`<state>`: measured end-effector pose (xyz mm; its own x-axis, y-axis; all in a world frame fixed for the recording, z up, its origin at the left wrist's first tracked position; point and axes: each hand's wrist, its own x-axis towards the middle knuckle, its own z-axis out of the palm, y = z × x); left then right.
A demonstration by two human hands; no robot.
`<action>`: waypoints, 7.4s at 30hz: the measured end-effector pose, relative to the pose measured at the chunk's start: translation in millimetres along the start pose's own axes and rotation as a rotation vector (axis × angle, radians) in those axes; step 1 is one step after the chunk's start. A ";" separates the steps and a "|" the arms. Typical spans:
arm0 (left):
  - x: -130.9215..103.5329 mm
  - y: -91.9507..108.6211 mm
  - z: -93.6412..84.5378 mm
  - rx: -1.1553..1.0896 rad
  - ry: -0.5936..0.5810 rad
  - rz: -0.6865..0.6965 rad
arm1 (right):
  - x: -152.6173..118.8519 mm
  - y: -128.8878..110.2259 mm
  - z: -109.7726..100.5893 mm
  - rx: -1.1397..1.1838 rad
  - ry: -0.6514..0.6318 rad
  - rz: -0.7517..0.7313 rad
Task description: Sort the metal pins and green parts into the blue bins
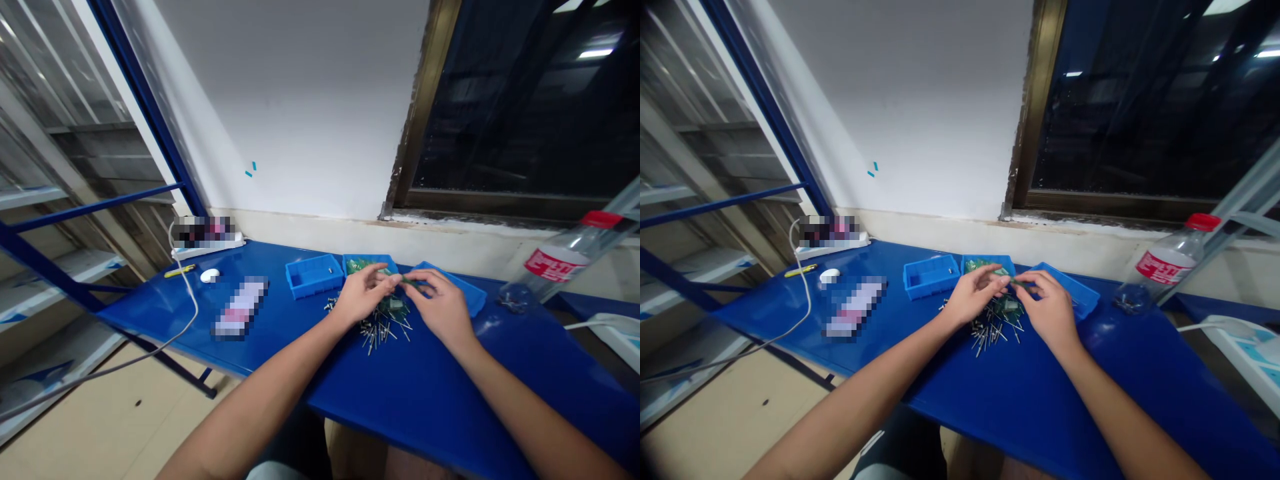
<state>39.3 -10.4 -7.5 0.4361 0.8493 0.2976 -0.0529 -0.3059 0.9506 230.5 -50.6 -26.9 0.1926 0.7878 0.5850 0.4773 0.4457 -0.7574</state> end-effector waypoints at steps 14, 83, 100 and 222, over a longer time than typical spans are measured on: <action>9.7 -13.2 -4.5 -0.217 0.007 -0.096 | 1.4 6.5 4.1 0.279 -0.100 0.234; 0.1 3.8 -6.6 0.454 0.032 0.265 | -6.4 -6.5 9.5 0.241 -0.217 0.170; 17.7 -9.7 -33.1 1.126 0.013 0.293 | -11.6 -15.0 14.0 -0.249 -0.472 -0.350; 2.8 -10.7 -15.8 0.493 -0.104 0.162 | -11.9 6.1 19.1 0.173 -0.095 0.184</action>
<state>26.9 2.1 -15.4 0.5452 0.7350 0.4031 0.2912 -0.6170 0.7311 214.8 -49.1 -44.0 0.1779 0.8950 0.4091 0.2868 0.3505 -0.8916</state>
